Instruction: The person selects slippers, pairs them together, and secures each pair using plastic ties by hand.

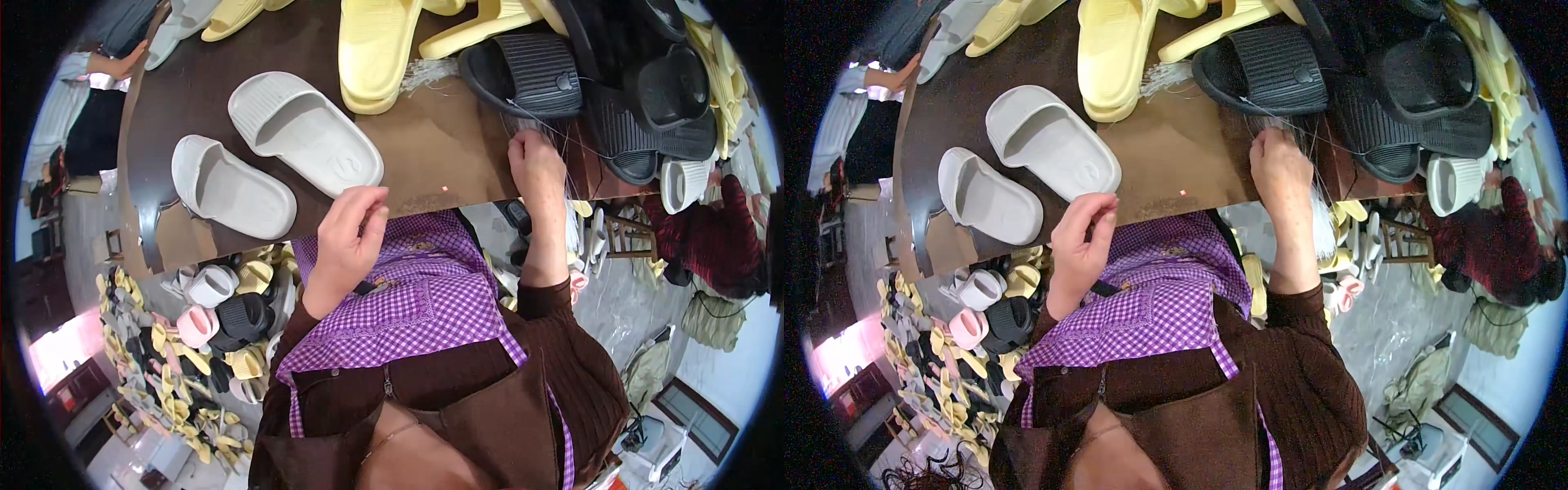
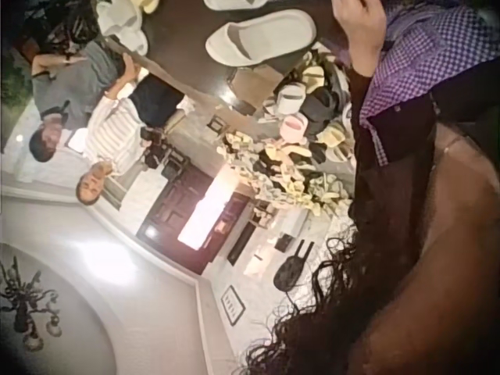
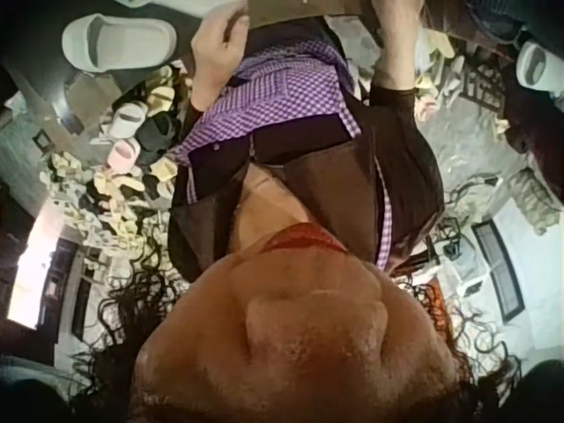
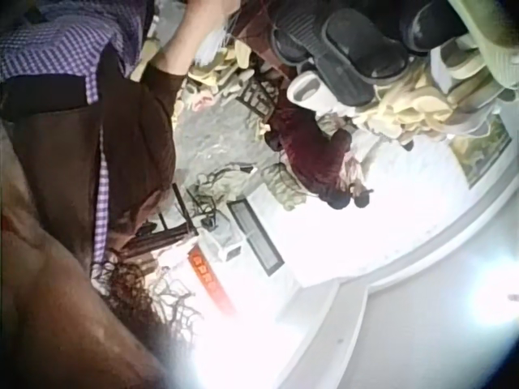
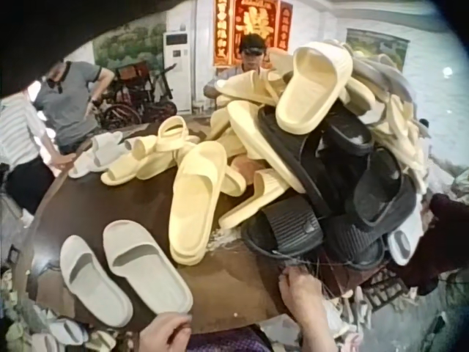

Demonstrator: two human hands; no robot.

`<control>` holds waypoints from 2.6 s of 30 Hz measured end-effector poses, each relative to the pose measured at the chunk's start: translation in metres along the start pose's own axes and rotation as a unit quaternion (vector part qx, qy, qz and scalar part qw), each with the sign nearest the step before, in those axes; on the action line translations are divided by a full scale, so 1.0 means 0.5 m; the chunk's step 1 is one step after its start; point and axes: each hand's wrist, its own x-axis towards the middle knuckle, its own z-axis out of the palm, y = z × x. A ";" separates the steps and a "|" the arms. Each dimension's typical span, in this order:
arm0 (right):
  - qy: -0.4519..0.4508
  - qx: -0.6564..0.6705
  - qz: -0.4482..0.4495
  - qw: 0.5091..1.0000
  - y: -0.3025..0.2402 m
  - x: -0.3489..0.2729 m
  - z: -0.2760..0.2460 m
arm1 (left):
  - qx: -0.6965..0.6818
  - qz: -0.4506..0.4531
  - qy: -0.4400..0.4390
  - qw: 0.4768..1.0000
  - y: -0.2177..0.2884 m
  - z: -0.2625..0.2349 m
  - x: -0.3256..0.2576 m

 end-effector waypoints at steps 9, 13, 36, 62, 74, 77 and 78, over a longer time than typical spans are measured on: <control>-0.030 0.081 -0.079 0.993 -0.009 -0.041 -0.015 | 0.048 0.174 -0.117 0.977 0.006 0.097 0.085; -0.029 0.109 -0.133 0.985 -0.020 -0.063 -0.018 | 0.107 0.238 -0.164 0.951 0.011 0.176 0.121; 0.032 0.079 -0.054 0.995 0.038 -0.059 -0.038 | 0.241 0.303 -0.193 0.901 0.006 0.215 0.061; 0.114 0.000 -0.034 0.993 0.055 -0.031 0.014 | -0.147 -0.144 0.205 0.957 -0.060 -0.098 0.056; 0.100 -0.011 -0.047 0.994 0.057 -0.035 0.009 | -0.523 -0.107 0.347 0.771 -0.124 -0.278 -0.004; 0.082 0.008 -0.099 0.992 0.051 -0.047 -0.018 | -0.563 -0.213 0.224 0.767 -0.084 -0.227 -0.027; 0.078 0.021 -0.132 0.988 0.043 -0.046 -0.029 | -0.584 -0.216 0.193 0.758 -0.076 -0.210 -0.039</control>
